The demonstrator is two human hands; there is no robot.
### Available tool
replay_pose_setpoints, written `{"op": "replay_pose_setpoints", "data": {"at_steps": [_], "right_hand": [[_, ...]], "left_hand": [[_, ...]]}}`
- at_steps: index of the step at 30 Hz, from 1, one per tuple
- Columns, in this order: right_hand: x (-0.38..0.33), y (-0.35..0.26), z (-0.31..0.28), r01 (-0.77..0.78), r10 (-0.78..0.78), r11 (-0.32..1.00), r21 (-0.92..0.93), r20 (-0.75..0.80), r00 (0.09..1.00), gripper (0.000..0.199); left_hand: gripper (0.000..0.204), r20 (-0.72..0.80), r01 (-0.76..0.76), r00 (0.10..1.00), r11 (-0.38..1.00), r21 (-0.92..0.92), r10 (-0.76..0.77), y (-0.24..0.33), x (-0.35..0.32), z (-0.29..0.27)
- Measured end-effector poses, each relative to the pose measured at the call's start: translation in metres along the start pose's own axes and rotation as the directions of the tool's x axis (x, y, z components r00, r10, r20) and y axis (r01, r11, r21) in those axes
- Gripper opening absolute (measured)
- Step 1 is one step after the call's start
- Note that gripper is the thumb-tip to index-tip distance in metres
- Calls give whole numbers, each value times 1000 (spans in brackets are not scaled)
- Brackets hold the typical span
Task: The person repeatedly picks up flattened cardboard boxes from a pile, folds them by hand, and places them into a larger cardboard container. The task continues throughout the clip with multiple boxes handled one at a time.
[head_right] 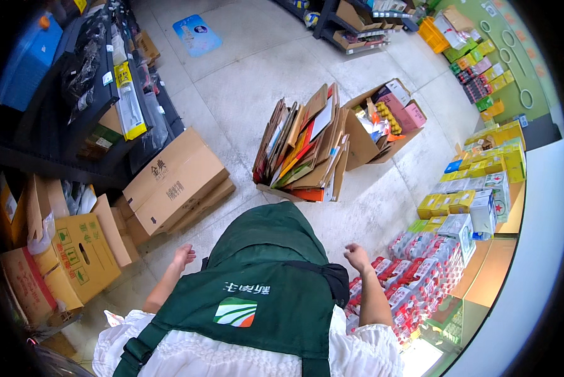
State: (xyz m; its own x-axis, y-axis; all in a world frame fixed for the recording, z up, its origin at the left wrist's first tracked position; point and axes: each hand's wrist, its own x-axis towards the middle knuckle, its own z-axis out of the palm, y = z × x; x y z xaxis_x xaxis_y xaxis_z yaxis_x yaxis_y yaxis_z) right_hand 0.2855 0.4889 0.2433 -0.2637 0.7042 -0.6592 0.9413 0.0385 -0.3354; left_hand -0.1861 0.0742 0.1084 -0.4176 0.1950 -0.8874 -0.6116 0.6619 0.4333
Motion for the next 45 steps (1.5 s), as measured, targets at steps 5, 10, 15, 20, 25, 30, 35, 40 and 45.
{"op": "replay_pose_setpoints", "data": {"at_steps": [5,10,15,20,25,30,35,40,45], "right_hand": [[-11,137,9,-257,260,852,456,58,964,33],[-68,121,-1,-443,454,752,488,105,885,28],[-87,64,2,-416,423,820,392,74,903,19],[-41,54,-20,-285,255,940,186,169,952,30],[51,-23,-66,39,-38,999,-12,82,996,30],[117,-163,-70,497,-433,837,-230,275,858,31],[87,-320,-11,843,-613,482,-237,596,518,33],[-50,-422,78,892,-654,291,346,753,-79,29],[-273,-458,63,493,-511,-263,829,314,-800,28]], "left_hand": [[26,39,-100,994,995,11,99,34,43,21],[24,34,-93,995,995,37,92,63,44,52],[24,120,-58,991,998,30,54,41,41,88],[24,171,-51,984,998,46,43,17,22,102],[23,-2,15,1000,993,-120,-15,-18,10,88],[23,-228,-66,973,910,-410,-32,-58,-41,72],[21,-475,-234,865,704,-670,-164,-117,-142,115],[20,-471,-204,735,502,-840,-488,-264,-206,234],[19,-494,-216,608,470,-856,-621,-386,-259,449]]}}
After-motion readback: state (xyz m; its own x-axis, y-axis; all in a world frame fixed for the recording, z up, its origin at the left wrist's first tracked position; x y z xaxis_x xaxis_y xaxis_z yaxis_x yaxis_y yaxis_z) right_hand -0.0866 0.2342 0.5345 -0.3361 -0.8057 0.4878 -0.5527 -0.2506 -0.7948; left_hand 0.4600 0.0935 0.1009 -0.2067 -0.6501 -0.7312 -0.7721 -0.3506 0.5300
